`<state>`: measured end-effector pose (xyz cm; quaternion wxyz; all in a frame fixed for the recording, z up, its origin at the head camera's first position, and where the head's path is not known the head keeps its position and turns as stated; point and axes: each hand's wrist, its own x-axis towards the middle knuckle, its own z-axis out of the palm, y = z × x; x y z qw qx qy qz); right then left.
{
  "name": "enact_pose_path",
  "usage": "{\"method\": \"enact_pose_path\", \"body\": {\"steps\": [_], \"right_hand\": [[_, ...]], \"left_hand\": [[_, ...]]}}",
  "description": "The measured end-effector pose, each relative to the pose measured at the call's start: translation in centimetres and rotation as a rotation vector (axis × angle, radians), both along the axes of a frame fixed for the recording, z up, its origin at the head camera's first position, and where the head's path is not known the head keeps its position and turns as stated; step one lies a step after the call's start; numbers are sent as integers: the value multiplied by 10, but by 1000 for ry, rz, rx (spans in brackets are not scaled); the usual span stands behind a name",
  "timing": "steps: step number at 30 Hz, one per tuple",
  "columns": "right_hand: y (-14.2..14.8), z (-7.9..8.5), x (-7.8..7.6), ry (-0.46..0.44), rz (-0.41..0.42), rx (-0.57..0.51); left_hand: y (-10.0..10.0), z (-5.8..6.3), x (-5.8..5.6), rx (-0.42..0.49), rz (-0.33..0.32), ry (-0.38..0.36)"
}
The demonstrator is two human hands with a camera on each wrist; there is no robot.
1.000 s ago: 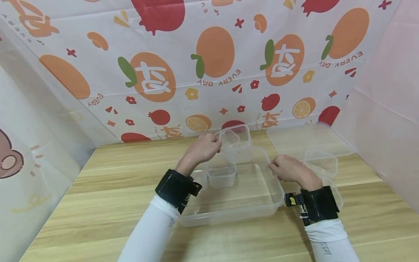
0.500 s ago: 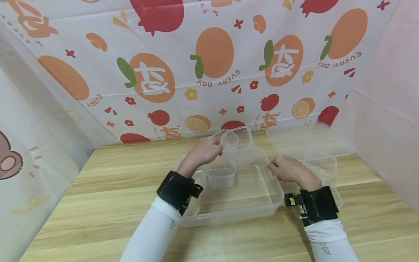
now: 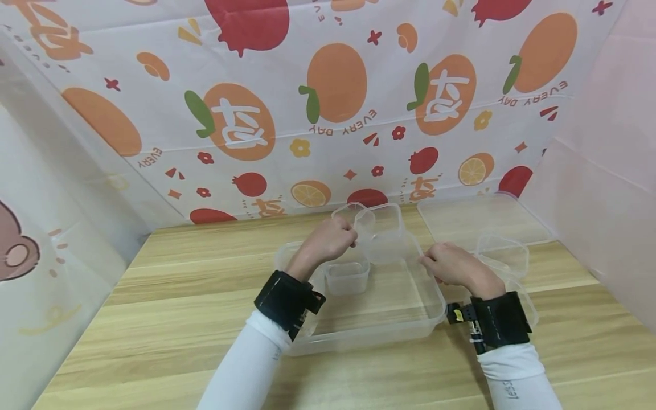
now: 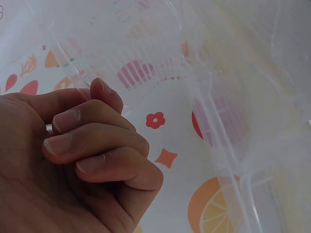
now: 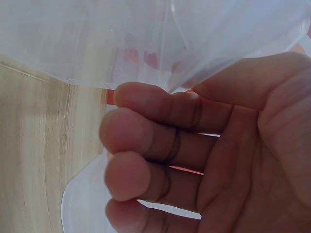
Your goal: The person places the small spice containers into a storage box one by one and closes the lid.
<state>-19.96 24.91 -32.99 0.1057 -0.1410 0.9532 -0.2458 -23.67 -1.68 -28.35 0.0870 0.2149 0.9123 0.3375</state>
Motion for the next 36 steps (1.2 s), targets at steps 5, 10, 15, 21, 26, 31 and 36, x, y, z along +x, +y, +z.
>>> {"method": "enact_pose_path", "body": {"steps": [5, 10, 15, 21, 26, 31, 36], "right_hand": [[0, 0, 1, 19, 9, 11], [0, -1, 2, 23, 11, 16], [1, -2, 2, 24, 12, 15], [1, -2, 1, 30, 14, 8], [0, 0, 0, 30, 10, 1], [0, 0, 0, 21, 5, -1], [1, 0, 0, 21, 6, 1]], "left_hand": [[2, -2, 1, -2, -9, 11], [5, -4, 1, 16, -9, 7], [9, -5, 1, 48, -8, 3], [13, -6, 1, 49, -10, 15], [15, -8, 1, 59, -4, -3], [17, -9, 1, 65, 2, -18], [19, -12, 1, 74, 4, -49]]}}
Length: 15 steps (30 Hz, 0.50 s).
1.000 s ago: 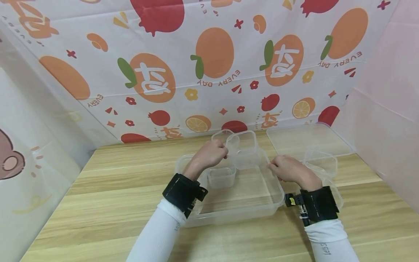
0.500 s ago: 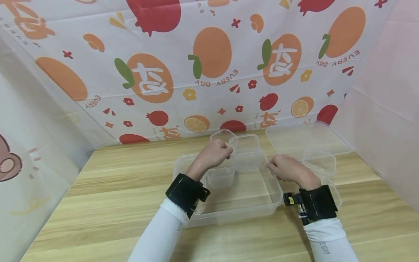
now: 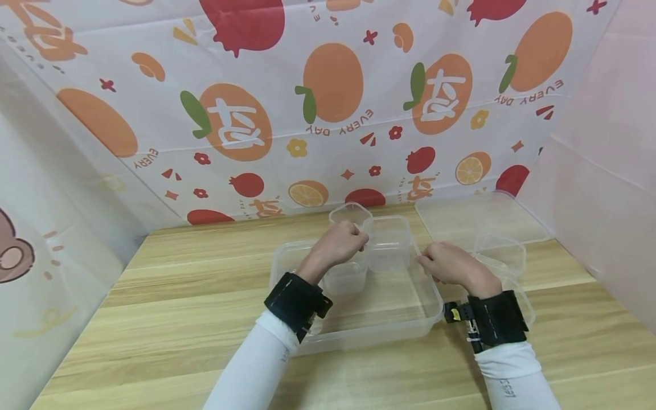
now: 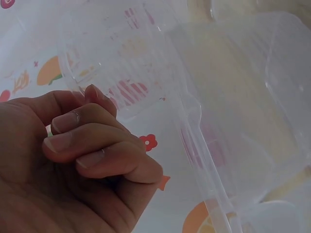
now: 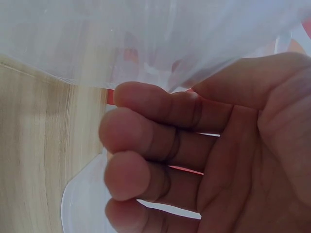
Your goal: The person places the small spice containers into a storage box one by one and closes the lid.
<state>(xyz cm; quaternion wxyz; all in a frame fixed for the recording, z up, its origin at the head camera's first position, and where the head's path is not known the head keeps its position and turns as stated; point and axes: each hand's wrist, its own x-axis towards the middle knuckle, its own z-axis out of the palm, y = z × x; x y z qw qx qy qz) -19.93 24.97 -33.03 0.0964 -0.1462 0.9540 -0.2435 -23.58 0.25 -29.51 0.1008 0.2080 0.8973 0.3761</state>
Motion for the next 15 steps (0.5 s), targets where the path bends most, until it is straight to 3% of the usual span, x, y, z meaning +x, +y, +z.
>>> {"method": "enact_pose_path", "body": {"steps": [15], "right_hand": [[-1, 0, -1, -20, -11, 5]], "left_hand": [[6, -4, 0, -29, 0, -25]]}}
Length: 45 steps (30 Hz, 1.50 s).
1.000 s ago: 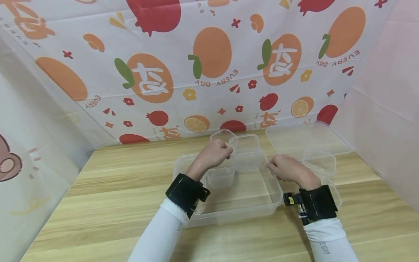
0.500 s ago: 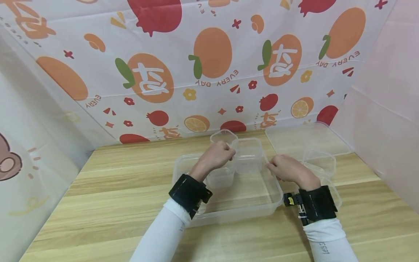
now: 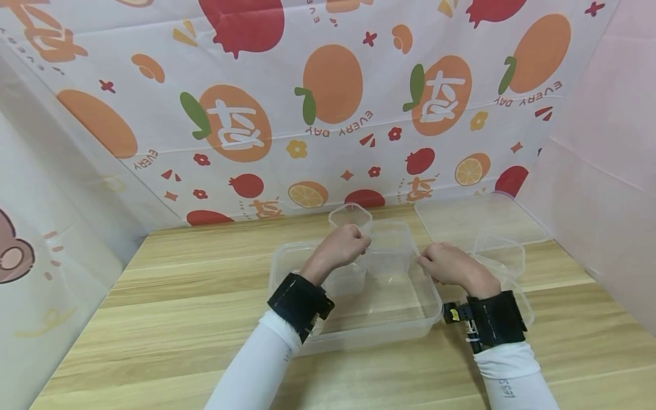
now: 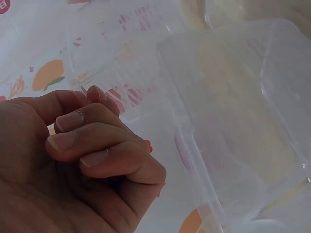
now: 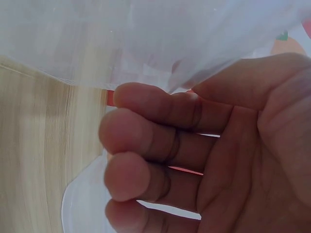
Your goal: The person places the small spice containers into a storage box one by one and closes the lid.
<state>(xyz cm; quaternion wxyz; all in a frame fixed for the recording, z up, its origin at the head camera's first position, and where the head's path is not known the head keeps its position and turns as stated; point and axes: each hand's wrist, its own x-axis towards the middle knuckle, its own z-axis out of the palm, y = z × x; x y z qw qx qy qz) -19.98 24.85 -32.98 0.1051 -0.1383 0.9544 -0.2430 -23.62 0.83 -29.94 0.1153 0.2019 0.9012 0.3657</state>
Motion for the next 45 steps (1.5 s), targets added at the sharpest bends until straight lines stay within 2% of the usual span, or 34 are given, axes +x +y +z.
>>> {"method": "enact_pose_path", "body": {"steps": [8, 12, 18, 34, 45], "right_hand": [[-1, 0, 0, -11, 4, -4], [-1, 0, 0, -7, 0, -3], [-1, -1, -1, -13, -7, -2], [0, -1, -1, -4, 9, -22], [1, -2, -1, 13, 14, -23]], "left_hand": [[0, -5, 0, 17, -7, -33], [-1, -10, -3, 15, -11, -15], [2, -12, -4, 4, -8, -30], [7, -12, 3, -92, 29, -60], [9, -13, 6, -203, -6, -49]]}}
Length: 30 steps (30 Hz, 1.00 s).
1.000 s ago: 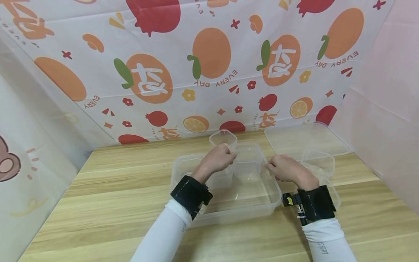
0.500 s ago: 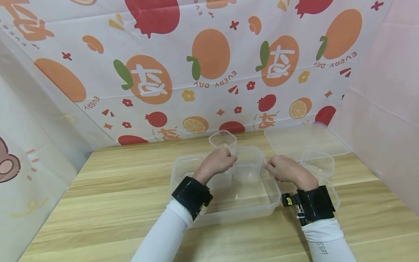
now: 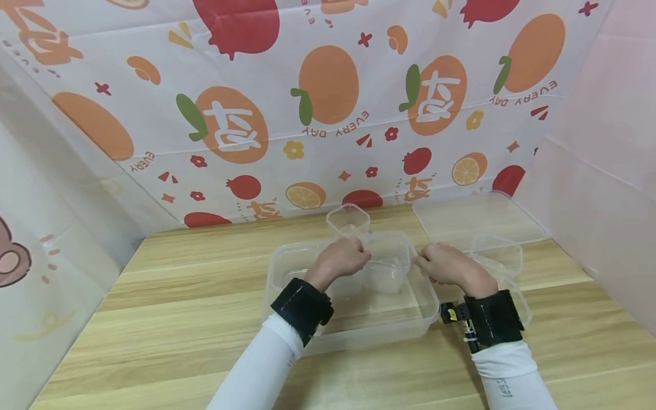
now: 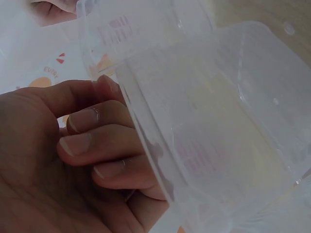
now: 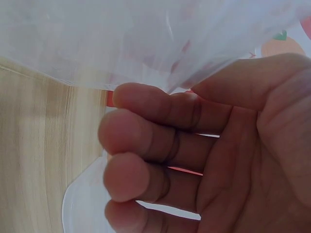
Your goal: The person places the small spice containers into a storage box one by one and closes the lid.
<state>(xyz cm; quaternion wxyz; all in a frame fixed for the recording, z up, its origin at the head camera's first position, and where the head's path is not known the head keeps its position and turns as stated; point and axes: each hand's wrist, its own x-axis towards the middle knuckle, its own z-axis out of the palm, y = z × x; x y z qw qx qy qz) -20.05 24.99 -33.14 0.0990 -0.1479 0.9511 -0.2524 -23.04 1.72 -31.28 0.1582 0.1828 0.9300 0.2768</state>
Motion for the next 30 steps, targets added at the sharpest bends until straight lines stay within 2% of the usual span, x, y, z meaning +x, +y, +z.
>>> {"method": "enact_pose_path", "body": {"steps": [11, 20, 30], "right_hand": [[1, 0, -1, -18, 2, -5], [1, 0, -2, -26, -1, -6], [0, 0, -1, -8, 7, -1]], "left_hand": [[0, 1, -1, -61, -58, -12], [-1, 1, -3, -44, -144, 63], [-3, 5, -4, -77, -151, 36]]}}
